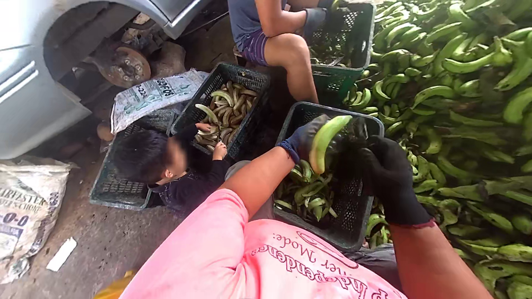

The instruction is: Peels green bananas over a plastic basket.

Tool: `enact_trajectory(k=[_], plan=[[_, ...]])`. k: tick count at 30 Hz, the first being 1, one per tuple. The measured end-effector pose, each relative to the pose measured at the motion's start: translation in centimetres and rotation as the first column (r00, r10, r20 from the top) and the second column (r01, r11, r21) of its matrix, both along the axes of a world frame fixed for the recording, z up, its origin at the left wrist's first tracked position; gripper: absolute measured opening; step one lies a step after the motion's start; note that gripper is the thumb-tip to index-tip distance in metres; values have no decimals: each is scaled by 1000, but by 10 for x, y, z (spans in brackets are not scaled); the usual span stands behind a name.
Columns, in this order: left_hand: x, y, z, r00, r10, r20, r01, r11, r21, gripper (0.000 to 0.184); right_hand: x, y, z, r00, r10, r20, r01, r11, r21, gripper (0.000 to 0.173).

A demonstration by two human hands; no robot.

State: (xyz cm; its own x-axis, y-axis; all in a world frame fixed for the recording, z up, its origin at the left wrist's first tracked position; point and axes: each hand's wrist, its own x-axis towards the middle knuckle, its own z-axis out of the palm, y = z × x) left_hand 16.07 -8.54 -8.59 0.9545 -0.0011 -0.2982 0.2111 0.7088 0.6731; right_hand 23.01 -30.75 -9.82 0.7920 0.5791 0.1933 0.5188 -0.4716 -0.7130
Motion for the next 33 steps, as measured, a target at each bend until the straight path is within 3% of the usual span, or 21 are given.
enact_trajectory(k=[2,4,6,8,10,11,13,15,17,20,23,25,28,30,33], plan=[[7,2,-3,997,77,2,-76,992,-106,59,-14,0,-2,999,44,-3,-44,998,51,50],[13,0,-12,992,114,53,-103,980,-169,57,-21,-2,-5,964,30,-262,21,981,192,45],[9,1,-14,986,158,45,-148,972,-184,52,-15,-5,-13,848,113,-519,115,915,387,37],[9,1,-12,982,187,-23,-187,957,-223,52,2,-11,-23,673,367,-642,151,782,605,27],[11,0,-10,974,198,-107,-218,949,-228,51,7,-16,-22,504,517,-692,215,701,680,41],[13,0,-12,970,209,-128,-233,946,-224,49,6,-15,-19,452,545,-706,209,704,678,48],[14,1,-13,962,230,-149,-258,945,-202,46,1,-9,-20,421,555,-718,109,755,647,45],[14,2,-11,950,256,-178,-282,949,-140,46,-10,1,-18,476,506,-719,-5,819,574,40],[14,3,-11,943,261,-205,-282,956,-80,48,-22,9,-11,601,424,-678,-46,865,500,38],[13,3,-5,943,250,-218,-278,955,-107,47,-28,5,-10,802,316,-507,-105,910,401,54],[11,7,-8,947,268,-177,-289,952,-103,49,-33,2,-8,920,266,-288,-188,944,272,58],[11,8,-8,948,284,-141,-296,953,-70,48,-36,0,-5,942,279,-185,-261,959,113,60],[15,7,-11,956,251,-151,-274,949,-156,46,-33,7,-17,943,329,44,-326,942,-75,55],[15,7,-12,963,210,-170,-243,949,-201,45,-32,8,-24,920,340,195,-323,940,-112,53],[13,3,-11,971,164,-175,-204,948,-243,44,-31,8,-24,901,349,258,-323,936,-137,52]])
